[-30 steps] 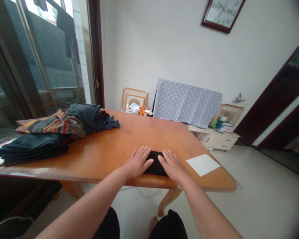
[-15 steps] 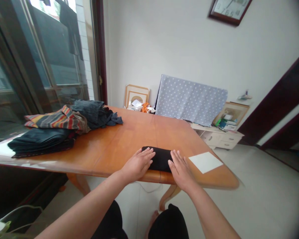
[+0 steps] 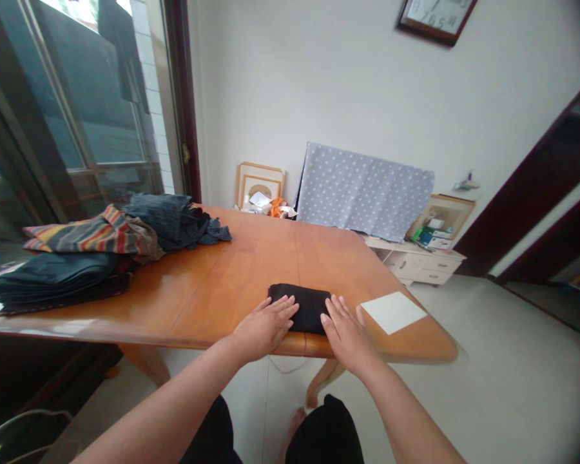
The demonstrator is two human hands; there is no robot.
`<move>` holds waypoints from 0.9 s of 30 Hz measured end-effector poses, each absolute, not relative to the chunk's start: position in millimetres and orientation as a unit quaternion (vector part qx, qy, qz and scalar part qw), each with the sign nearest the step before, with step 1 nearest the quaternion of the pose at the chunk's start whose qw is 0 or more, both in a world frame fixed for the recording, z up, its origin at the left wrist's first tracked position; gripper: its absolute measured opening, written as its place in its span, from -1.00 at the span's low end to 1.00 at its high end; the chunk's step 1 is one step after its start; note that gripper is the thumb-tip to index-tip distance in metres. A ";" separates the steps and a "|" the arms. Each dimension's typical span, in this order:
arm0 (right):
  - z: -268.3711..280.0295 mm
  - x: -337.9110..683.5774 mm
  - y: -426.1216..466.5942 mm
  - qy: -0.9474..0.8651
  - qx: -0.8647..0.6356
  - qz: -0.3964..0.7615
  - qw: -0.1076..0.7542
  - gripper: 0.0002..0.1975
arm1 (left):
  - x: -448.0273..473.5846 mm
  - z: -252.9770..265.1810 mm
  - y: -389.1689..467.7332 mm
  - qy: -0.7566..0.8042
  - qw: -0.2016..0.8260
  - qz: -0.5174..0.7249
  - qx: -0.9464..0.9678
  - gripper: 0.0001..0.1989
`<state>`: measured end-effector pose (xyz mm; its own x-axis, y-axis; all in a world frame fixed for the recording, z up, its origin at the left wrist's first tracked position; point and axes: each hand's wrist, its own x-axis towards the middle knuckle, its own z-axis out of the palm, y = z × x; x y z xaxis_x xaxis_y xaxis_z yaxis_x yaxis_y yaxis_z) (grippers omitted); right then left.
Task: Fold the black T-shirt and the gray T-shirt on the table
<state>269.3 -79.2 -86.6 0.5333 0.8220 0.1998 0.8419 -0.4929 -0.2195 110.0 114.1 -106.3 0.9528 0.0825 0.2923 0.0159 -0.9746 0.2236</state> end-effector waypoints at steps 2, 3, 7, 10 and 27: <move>-71.5 268.5 -64.6 -0.490 -0.856 -0.036 0.162 -0.30 | 109.4 -104.8 113.6 0.025 0.104 0.148 0.983 -0.51; -65.8 268.0 -55.7 -0.493 -0.852 -0.038 0.170 -0.29 | 108.9 -103.8 113.4 0.026 0.101 0.144 0.984 -0.50; -65.3 266.5 -22.4 -0.495 -0.852 -0.025 0.168 -0.23 | 106.4 -101.6 113.0 0.021 0.088 0.141 0.986 -0.50; -82.4 268.5 -12.1 -0.479 -0.868 0.007 0.133 -0.21 | 105.9 -103.6 112.7 0.022 0.089 0.146 0.985 -0.50; -89.7 299.6 -43.7 -0.370 -0.802 0.016 0.469 -0.33 | 100.4 -110.9 122.8 0.118 0.257 0.292 0.914 -0.57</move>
<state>299.6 -43.7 -89.7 0.7260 0.6080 0.3215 0.5781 -0.2863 -0.7641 100.4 122.8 -110.9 0.8019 0.3649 0.4731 0.0648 -0.8403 0.5383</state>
